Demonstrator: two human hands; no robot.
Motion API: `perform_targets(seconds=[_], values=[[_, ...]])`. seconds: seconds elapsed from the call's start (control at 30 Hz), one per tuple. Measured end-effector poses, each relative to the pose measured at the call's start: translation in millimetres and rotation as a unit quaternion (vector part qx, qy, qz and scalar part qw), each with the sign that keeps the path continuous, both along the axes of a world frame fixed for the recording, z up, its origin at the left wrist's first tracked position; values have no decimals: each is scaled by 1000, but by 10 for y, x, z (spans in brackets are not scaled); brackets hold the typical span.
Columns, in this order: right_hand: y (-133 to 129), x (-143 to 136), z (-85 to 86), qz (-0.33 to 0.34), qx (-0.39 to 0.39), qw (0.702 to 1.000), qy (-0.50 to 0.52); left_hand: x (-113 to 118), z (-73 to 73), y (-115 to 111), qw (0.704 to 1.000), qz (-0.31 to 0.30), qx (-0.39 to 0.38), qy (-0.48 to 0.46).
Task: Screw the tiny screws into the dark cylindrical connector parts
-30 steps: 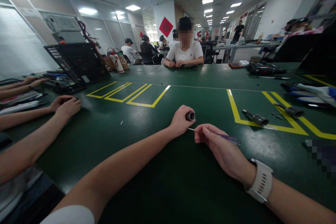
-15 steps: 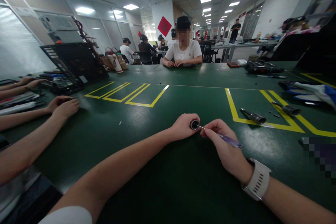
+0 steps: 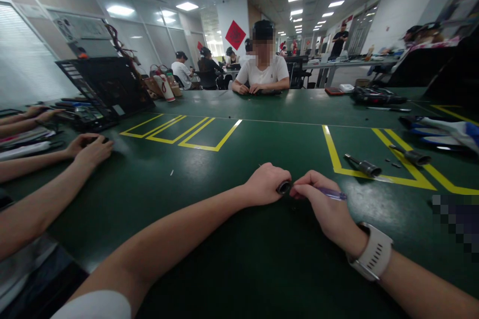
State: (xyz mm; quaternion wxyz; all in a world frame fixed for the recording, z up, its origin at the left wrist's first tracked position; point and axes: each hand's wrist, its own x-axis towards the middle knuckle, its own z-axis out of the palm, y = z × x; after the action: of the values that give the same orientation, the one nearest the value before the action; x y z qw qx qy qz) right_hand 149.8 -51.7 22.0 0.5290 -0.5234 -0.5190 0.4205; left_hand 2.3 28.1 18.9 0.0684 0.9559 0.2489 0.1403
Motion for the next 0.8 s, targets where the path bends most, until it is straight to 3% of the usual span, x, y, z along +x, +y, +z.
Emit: perform_targets(seconds=[0.3, 0.6, 0.8], values=[[54, -7, -4, 7, -41, 989, 144, -17, -23, 34, 998, 27, -46, -44], [12, -23, -44, -14, -14, 995, 93, 2, -17, 9, 999, 38, -4, -25], [57, -8, -5, 15, -40, 986, 161, -8, -9, 12, 998, 42, -21, -36]])
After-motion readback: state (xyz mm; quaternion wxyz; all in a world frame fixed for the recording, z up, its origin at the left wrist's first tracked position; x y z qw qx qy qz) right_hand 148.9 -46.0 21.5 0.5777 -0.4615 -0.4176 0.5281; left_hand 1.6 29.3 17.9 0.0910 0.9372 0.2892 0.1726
